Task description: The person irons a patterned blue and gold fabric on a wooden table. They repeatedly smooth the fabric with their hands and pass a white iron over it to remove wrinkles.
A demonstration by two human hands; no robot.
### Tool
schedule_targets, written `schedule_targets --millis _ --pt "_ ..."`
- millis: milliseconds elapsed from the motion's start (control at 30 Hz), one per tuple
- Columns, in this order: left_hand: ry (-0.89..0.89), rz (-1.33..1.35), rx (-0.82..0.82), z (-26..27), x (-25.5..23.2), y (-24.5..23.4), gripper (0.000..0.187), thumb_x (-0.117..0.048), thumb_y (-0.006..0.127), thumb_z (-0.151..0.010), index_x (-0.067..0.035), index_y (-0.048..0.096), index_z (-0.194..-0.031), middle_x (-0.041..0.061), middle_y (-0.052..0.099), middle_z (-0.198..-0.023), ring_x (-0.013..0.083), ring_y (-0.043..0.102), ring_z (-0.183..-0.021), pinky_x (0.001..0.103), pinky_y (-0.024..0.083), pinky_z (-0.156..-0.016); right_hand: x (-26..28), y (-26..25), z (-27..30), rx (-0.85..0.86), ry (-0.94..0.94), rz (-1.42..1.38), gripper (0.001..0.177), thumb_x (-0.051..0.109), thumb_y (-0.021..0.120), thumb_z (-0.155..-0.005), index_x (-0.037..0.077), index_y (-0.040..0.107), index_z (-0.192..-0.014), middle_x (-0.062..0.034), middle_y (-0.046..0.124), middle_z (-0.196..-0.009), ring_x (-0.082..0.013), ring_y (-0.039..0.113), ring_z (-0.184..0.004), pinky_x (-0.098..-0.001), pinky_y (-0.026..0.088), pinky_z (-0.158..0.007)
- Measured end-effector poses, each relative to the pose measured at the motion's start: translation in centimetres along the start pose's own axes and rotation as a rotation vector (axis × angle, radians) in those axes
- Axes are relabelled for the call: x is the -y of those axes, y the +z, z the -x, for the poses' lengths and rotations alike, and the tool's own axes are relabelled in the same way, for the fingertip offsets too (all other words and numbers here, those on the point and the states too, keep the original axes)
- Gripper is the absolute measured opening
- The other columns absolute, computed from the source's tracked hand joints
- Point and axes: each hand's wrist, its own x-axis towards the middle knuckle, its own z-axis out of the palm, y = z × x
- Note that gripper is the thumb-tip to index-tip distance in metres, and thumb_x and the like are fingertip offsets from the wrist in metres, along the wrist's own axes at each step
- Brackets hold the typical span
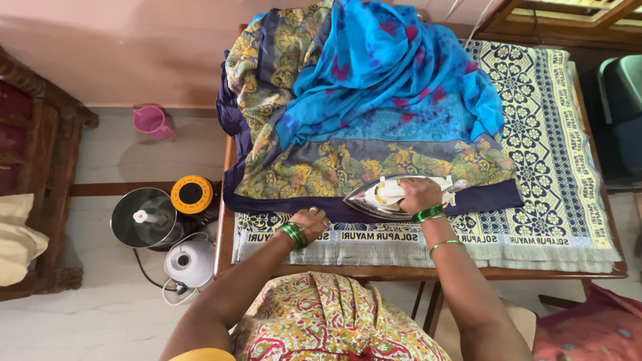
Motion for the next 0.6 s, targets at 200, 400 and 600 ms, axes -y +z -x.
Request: schedule_targets --millis 200,400,600 --pt "-0.073 -0.02 0.057 -1.0 -0.2 -0.1 0.022 -0.004 0.059 -0.094 -0.001 0.066 -0.114 0.018 0.065 -0.114 0.0286 0.066 -0.108 0.04 0.058 -0.091 -0.6 -0.1 -0.5 0.163 0.006 0.021 0.009 0.022 0.076 -0.072 0.016 0.073 -0.078 -0.0083 0.071 -0.066 -0.0276 0.069 -0.059 -0.0417 0.055 -0.058" --pt "-0.187 -0.009 0.13 -1.3 0.2 -0.3 0.023 -0.013 0.05 -0.102 0.001 0.063 -0.116 0.021 0.067 -0.113 0.0297 0.069 -0.104 0.04 0.059 -0.088 -0.8 0.0 -0.5 0.258 0.03 -0.002 0.012 0.024 0.076 -0.07 0.016 0.073 -0.078 -0.0097 0.072 -0.069 -0.0291 0.07 -0.062 -0.0425 0.056 -0.06" --pt "-0.412 0.384 0.153 1.0 0.3 0.0 0.03 -0.025 0.039 -0.107 -0.003 0.054 -0.12 0.024 0.068 -0.106 0.0354 0.069 -0.097 0.046 0.057 -0.085 1.0 -0.7 0.1 0.109 -0.057 -0.021 0.011 0.016 0.072 -0.067 0.014 0.072 -0.078 -0.0071 0.073 -0.073 -0.0266 0.069 -0.062 -0.0413 0.057 -0.064"
